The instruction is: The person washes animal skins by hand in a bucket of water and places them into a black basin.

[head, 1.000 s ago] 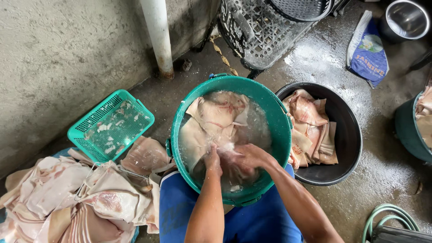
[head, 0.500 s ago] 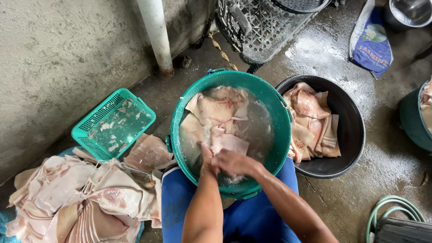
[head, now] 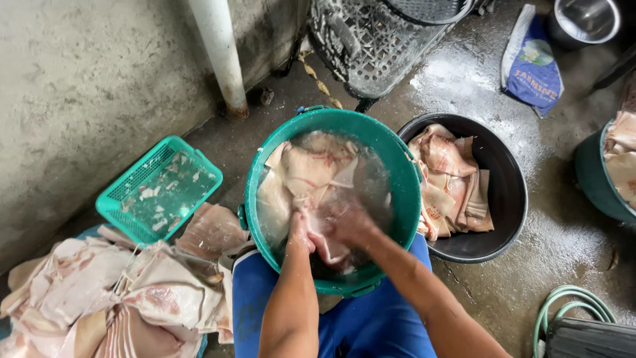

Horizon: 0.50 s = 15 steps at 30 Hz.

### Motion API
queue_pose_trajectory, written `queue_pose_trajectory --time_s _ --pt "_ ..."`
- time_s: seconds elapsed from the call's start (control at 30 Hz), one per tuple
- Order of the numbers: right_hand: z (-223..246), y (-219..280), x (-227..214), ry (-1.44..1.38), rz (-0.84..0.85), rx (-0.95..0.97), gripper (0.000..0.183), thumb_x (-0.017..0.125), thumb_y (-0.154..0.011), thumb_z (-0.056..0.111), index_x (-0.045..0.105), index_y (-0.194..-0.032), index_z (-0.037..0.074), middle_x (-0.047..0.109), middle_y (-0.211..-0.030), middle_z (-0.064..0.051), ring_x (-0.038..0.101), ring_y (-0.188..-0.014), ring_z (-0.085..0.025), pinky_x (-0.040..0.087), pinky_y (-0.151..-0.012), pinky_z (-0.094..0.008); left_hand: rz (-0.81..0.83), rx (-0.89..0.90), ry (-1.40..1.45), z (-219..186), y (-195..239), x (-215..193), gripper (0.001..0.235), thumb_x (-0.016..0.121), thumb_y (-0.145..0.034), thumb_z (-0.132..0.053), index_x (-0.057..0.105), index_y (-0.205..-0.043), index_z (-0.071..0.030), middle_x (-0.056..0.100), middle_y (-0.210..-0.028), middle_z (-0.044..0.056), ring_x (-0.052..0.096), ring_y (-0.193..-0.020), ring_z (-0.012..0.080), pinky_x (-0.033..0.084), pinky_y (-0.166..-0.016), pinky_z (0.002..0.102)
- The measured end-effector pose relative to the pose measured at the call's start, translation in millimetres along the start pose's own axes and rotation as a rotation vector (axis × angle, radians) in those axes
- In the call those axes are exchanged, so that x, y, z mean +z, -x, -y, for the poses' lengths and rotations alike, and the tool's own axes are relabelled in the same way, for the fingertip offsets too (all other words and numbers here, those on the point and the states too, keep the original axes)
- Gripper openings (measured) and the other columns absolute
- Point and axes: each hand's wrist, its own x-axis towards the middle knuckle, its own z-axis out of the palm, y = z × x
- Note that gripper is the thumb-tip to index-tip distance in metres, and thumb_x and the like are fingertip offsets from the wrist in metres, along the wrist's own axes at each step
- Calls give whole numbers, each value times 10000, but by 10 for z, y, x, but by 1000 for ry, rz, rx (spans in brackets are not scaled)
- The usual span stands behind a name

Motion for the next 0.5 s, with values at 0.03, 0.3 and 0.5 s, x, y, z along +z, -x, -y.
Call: queue_pose_trajectory --time_s 0.03,0.3,0.5 --pt "-50 66 -76 44 56 -11 573 504 -953 341 439 -1469 98 338 -1567 -159 310 -1418 -385 184 -1132 -705 -4 -13 -9 11 42 -18 668 388 -977 -630 569 -1335 -96 651 -1182 80 604 -1012 241 528 -860 399" --pt "45 287 108 -964 184 61 688 623 -961 415 407 -1412 -57 549 -1308 -269 570 -1205 -408 466 -1017 -556 231 -148 34 -139 500 357 686 355 -977 -585 504 -1376 -47 655 -1226 122 610 -1093 289 520 -916 452" --pt "-555 314 -107 -2425 337 37 591 656 -885 275 476 -1329 -71 658 -1117 -263 689 -1005 -398 594 -855 -496 302 91 -206 -388 963 476 612 444 -951 -375 458 -1445 -13 586 -1312 256 563 -1170 427 474 -948 590"
